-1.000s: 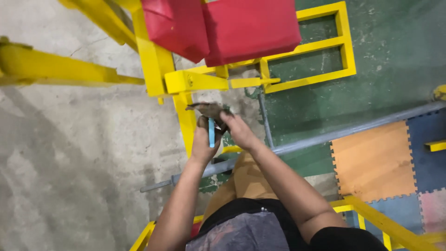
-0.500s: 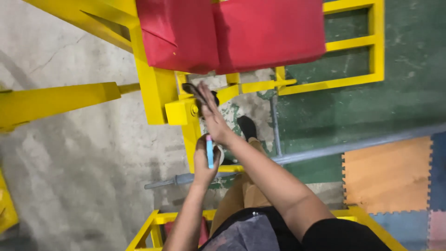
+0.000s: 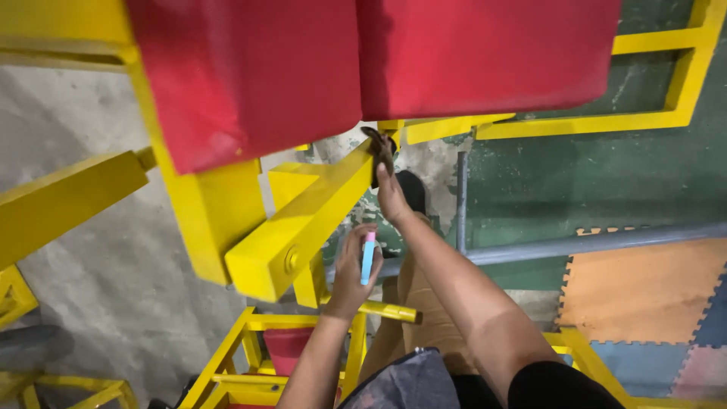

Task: Wiping down various gym machines and benches with a spray bottle and a rag.

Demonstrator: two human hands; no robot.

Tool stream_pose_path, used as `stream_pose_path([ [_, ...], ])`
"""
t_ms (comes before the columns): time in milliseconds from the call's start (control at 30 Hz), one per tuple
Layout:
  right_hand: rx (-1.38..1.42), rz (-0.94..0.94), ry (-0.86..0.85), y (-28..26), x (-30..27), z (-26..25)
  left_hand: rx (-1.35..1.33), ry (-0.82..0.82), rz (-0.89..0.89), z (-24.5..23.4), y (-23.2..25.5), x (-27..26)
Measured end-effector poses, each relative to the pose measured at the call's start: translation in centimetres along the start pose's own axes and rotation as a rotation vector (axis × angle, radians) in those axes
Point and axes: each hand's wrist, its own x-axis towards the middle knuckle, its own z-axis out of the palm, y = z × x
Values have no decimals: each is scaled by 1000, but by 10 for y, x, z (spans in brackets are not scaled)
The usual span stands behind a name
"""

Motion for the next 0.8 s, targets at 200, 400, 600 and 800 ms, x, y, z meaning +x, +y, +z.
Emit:
stream_pose_path([
  [200, -289, 409, 64, 70, 26, -59, 30, -52, -94, 33, -48, 26],
  [400, -898, 333, 292, 292, 23, -200, -31, -137, -60, 36, -37, 64],
  [600, 787, -41, 413, 334, 20, -365, -51, -231, -74, 52, -59, 85],
  [800, 627, 213, 302, 319, 85, -235, -52, -250, -86, 75, -103, 97],
])
